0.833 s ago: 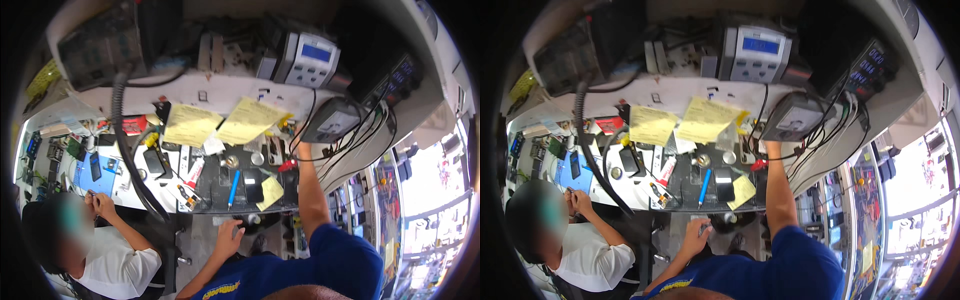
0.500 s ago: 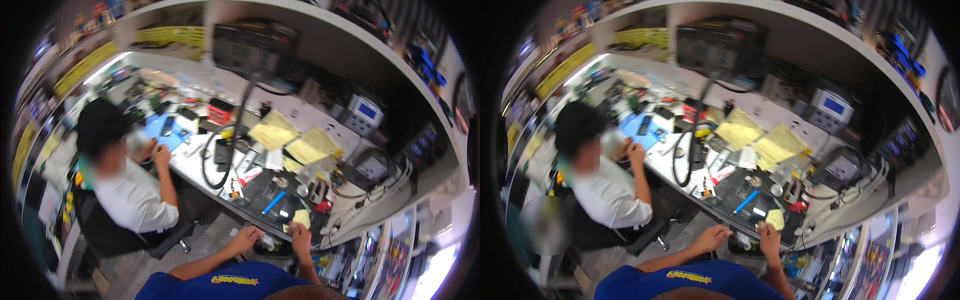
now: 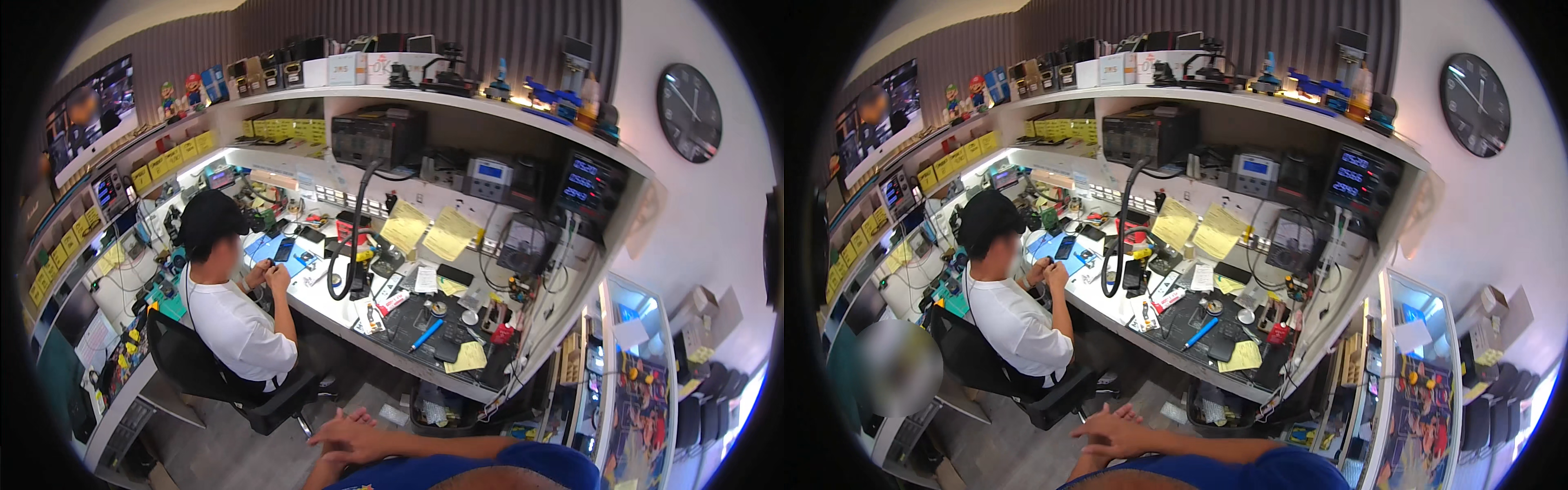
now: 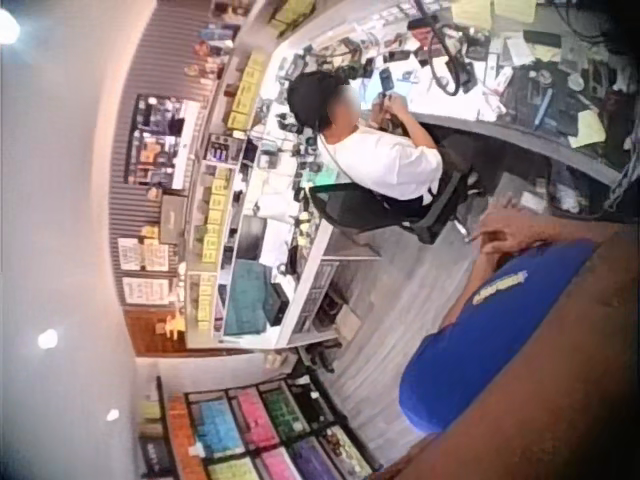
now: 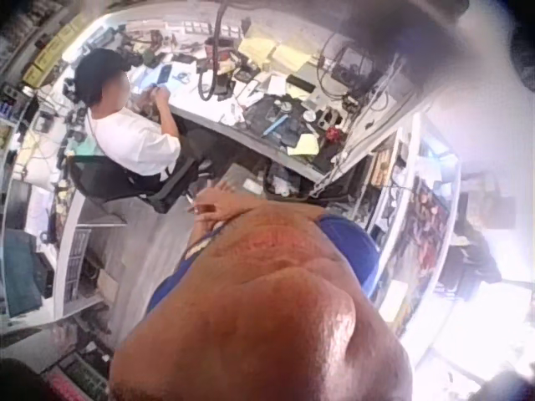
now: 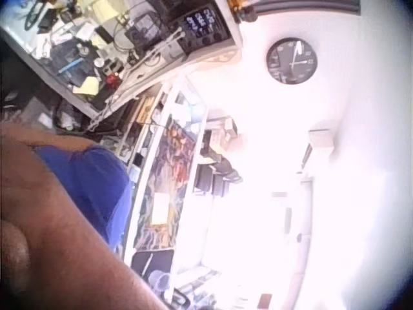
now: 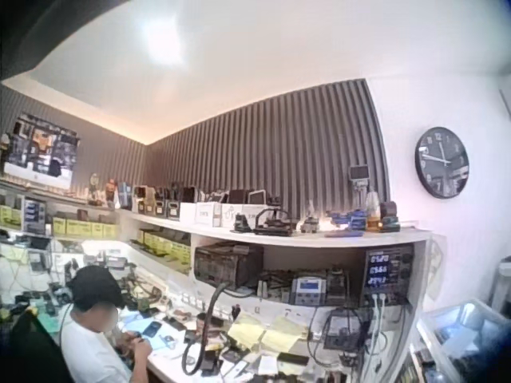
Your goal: The person picks up a yellow screwdriver and a blue pen-like tool, then inserts a small metal tip into the blue tool. They place the assembled tool on the counter and later handle a smartphone and a small box, placing them on the counter.
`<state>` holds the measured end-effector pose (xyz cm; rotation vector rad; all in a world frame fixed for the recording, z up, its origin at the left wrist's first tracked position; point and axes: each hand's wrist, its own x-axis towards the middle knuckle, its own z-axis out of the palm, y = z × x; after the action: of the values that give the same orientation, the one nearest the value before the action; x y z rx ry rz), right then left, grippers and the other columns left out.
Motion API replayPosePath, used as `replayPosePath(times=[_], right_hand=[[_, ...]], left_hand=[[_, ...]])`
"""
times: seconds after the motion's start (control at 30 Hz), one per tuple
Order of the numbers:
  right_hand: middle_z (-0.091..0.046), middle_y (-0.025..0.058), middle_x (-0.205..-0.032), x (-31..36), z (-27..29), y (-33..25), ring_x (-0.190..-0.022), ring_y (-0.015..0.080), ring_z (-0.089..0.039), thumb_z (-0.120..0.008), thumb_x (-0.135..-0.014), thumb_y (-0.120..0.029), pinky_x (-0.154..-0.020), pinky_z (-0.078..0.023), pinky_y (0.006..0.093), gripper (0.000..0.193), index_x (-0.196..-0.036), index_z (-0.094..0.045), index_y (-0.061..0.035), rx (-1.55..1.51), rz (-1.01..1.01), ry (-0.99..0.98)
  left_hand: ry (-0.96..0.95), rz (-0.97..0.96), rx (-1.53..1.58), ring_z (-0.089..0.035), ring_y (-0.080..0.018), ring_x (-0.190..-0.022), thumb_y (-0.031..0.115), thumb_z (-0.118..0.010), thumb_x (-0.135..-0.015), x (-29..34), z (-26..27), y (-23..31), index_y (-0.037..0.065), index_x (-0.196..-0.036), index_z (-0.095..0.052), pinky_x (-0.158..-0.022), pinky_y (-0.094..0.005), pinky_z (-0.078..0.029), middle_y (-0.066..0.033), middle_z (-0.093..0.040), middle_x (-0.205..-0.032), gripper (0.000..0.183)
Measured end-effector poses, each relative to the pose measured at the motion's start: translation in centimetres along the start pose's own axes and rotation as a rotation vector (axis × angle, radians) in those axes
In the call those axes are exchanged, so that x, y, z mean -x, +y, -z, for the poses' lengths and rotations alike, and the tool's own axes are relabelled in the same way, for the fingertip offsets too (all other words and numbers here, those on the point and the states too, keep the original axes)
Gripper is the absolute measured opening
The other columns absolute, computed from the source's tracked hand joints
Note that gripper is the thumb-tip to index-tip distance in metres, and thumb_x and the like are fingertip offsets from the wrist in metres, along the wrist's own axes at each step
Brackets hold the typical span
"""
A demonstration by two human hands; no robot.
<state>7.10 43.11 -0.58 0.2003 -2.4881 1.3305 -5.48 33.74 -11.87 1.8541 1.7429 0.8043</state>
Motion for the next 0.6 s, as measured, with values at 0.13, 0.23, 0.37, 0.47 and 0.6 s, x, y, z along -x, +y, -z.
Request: replayPosePath(times=[0.13,0.23,0.37,0.47,0.6], right_hand=[[-0.052,0.0197,-0.152,-2.4,-5.0,0.2,-0.147,0.0389,-0.041,-0.06,-0.105,-0.036,-0.124,-0.028,0.0503,0.046,-0.141,-0.061,-0.0077,0.197,0.332,-0.011],[-0.044,0.0212,-0.159,-5.6,-5.5,-1.0,-0.152,0.0389,-0.035,-0.055,-0.107,-0.036,-0.126,-0.025,0.0497,0.048,-0.144,-0.058,-0.0058,0.274,0.334,0.173],[-0.048,0.0208,-0.158,-11.2,-8.8,3.4,-0.15,0.0364,-0.04,-0.044,-0.111,-0.047,-0.125,-0.028,0.0469,0.058,-0.149,-0.053,-0.0032,0.024,0.004,0.424],[-0.055,0.0188,-0.153,-16.5,-13.7,1.6,-0.142,0.0335,-0.051,-0.037,-0.11,-0.06,-0.122,-0.036,0.0448,0.073,-0.149,-0.052,-0.0006,-1.233,-0.479,0.281],[-0.058,0.0172,-0.15,-22.4,-22.3,0.9,-0.136,0.0277,-0.058,-0.031,-0.101,-0.08,-0.122,-0.037,0.0415,0.095,-0.152,-0.051,-0.0026,-1.938,-0.141,-0.746]], left_hand=[[0.461,0.347,1.458,-0.051,-0.0291,-0.14,0.052,-0.04,-0.111,2.2,2.5,0.6,0.005,-0.146,-0.051,-0.122,-0.0424,-0.034,-0.0134,-0.055,-0.147,0.06],[0.643,0.073,1.842,-0.05,-0.0296,-0.142,0.053,-0.039,-0.111,4.9,8.7,5.0,0.007,-0.15,-0.048,-0.122,-0.042,-0.034,-0.0135,-0.052,-0.151,0.061],[0.681,-0.285,1.534,-0.037,-0.03,-0.153,0.063,-0.037,-0.108,9.3,16.9,13.1,0.011,-0.165,-0.027,-0.124,-0.0465,-0.029,-0.0142,-0.027,-0.172,0.078],[0.642,-0.418,0.535,-0.032,-0.0339,-0.157,0.056,-0.037,-0.109,14.2,19.4,11.2,0.011,-0.165,-0.031,-0.126,-0.0514,-0.022,-0.0123,-0.03,-0.172,0.073],[0.601,-0.265,-0.388,-0.032,-0.037,-0.157,0.049,-0.039,-0.107,19.3,18.6,2.8,0.01,-0.157,-0.046,-0.127,-0.0536,-0.015,-0.0142,-0.044,-0.164,0.064]])
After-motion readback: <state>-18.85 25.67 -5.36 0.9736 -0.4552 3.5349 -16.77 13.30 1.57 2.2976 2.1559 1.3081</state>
